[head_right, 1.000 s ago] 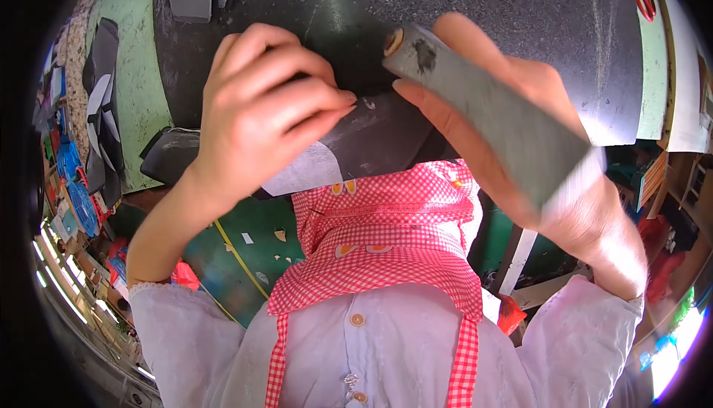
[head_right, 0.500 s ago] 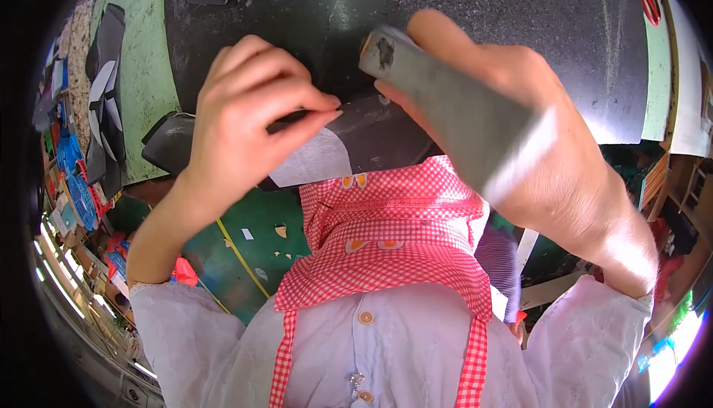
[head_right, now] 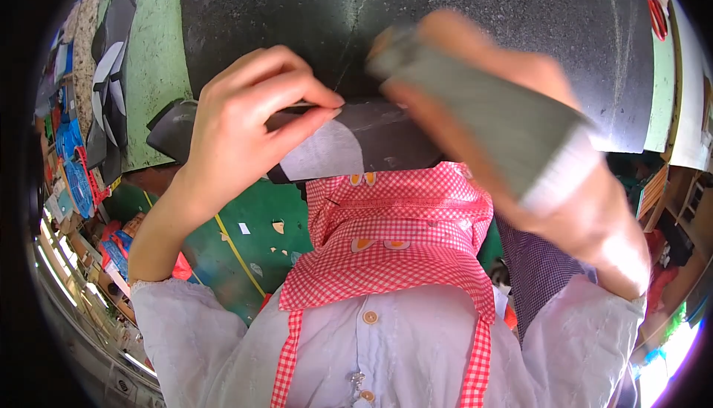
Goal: Hammering the edges of leather shoe upper components on a workbench to flatten or secure them.
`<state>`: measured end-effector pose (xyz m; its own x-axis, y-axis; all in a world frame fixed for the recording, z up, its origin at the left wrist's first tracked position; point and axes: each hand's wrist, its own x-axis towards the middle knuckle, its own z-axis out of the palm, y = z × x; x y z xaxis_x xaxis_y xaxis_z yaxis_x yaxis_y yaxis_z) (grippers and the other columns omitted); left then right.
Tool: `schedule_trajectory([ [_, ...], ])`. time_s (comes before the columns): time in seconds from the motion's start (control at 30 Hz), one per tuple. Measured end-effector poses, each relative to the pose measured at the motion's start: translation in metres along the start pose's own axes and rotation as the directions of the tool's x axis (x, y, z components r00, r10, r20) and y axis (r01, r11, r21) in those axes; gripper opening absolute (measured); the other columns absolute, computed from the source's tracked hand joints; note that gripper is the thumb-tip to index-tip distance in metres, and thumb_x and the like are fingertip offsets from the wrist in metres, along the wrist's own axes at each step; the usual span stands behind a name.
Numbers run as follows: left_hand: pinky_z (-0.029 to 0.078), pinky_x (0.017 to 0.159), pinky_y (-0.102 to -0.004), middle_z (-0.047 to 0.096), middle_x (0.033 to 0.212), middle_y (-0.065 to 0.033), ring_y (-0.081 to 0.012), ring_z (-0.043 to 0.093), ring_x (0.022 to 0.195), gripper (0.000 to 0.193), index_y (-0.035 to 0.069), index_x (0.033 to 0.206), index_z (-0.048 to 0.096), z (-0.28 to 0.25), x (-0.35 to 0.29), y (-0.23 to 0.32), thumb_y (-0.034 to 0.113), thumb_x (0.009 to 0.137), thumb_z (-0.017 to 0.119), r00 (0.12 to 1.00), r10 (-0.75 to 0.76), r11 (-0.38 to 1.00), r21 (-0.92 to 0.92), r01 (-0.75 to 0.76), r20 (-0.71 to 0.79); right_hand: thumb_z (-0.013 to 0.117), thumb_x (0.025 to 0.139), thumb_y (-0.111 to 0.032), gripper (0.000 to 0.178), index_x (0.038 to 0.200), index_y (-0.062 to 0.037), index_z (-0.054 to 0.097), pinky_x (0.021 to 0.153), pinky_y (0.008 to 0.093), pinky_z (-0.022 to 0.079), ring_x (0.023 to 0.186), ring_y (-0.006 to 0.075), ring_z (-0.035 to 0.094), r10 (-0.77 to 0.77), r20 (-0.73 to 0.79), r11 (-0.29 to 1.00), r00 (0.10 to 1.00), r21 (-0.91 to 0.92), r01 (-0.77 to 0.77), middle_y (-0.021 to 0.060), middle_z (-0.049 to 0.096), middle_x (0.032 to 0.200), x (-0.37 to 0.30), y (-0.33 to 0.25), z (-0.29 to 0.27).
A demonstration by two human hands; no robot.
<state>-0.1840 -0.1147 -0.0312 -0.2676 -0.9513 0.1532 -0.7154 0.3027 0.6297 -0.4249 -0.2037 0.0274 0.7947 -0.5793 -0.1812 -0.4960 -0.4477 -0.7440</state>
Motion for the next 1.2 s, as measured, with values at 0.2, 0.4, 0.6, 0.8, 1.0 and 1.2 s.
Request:
schedule_trajectory([
  [0.2,0.054,0.065,-0.0348,0.063,0.083,-0.0033,-0.0222,0.068,0.077,0.014,0.011,0.090,0.072,0.035,0.032,0.019,0.010,0.078,0.079,0.994,0.037,0.999,0.012,-0.036,-0.103,0.064,0.100,-0.009,0.038,0.135,0.0054,0.058,0.073,0.0258,0.047,0.083,0.0119,0.060,-0.020,-0.210,0.994,0.978,0.103,0.042,0.0061,0.066,0.100,-0.044,0.005,-0.019],
  [0.4,0.054,0.070,-0.0353,0.062,0.084,-0.0047,-0.0229,0.067,0.080,0.023,0.012,0.101,0.073,0.031,0.043,0.020,0.013,0.079,0.079,0.999,0.005,1.000,0.009,-0.005,-0.036,0.073,0.095,-0.010,0.049,0.138,0.0063,0.056,0.084,0.0293,0.051,0.093,0.0208,0.067,0.348,0.169,0.937,0.922,-0.059,-0.343,0.0162,0.068,0.112,-0.051,0.007,-0.022],
  [0.6,0.053,0.066,-0.0370,0.063,0.081,-0.0040,-0.0252,0.066,0.076,0.015,0.010,0.091,0.067,0.036,0.058,0.020,0.013,0.081,0.078,0.992,0.123,0.990,0.080,-0.120,-0.033,0.074,0.094,-0.014,0.049,0.137,0.0049,0.059,0.082,0.0313,0.053,0.094,0.0209,0.070,0.393,0.094,0.912,0.915,0.090,-0.401,0.0159,0.069,0.110,-0.051,0.003,-0.017],
  [0.8,0.048,0.057,-0.0366,0.062,0.074,-0.0041,-0.0248,0.062,0.067,0.016,0.010,0.090,0.063,0.038,0.067,0.014,0.015,0.083,0.077,0.998,0.010,0.979,0.205,0.003,-0.064,0.071,0.097,-0.018,0.044,0.134,0.0044,0.062,0.078,0.0295,0.052,0.089,0.0175,0.068,0.316,0.008,0.935,0.949,0.165,-0.313,0.0138,0.070,0.103,-0.057,0.015,-0.013],
  [1.0,0.046,0.064,-0.0324,0.064,0.079,-0.0019,-0.0190,0.057,0.074,0.022,0.011,0.093,0.078,0.024,0.047,-0.001,0.008,0.072,0.085,0.995,0.103,0.992,-0.079,-0.101,0.019,0.062,0.102,-0.011,0.030,0.128,0.0053,0.063,0.067,0.0233,0.044,0.077,0.0075,0.054,0.096,-0.020,0.989,0.995,0.115,-0.093,0.0024,0.064,0.088,-0.047,0.038,-0.025],
  [1.2,0.049,0.056,-0.0300,0.062,0.087,-0.0015,-0.0184,0.059,0.071,0.022,0.011,0.089,0.077,0.030,0.043,0.006,0.007,0.068,0.082,0.965,0.260,0.957,0.144,-0.251,-0.044,0.064,0.100,-0.007,0.027,0.123,0.0070,0.061,0.059,0.0262,0.043,0.068,0.0086,0.053,-0.029,-0.048,1.000,0.998,-0.010,0.029,0.0050,0.063,0.081,-0.032,0.028,-0.017],
])
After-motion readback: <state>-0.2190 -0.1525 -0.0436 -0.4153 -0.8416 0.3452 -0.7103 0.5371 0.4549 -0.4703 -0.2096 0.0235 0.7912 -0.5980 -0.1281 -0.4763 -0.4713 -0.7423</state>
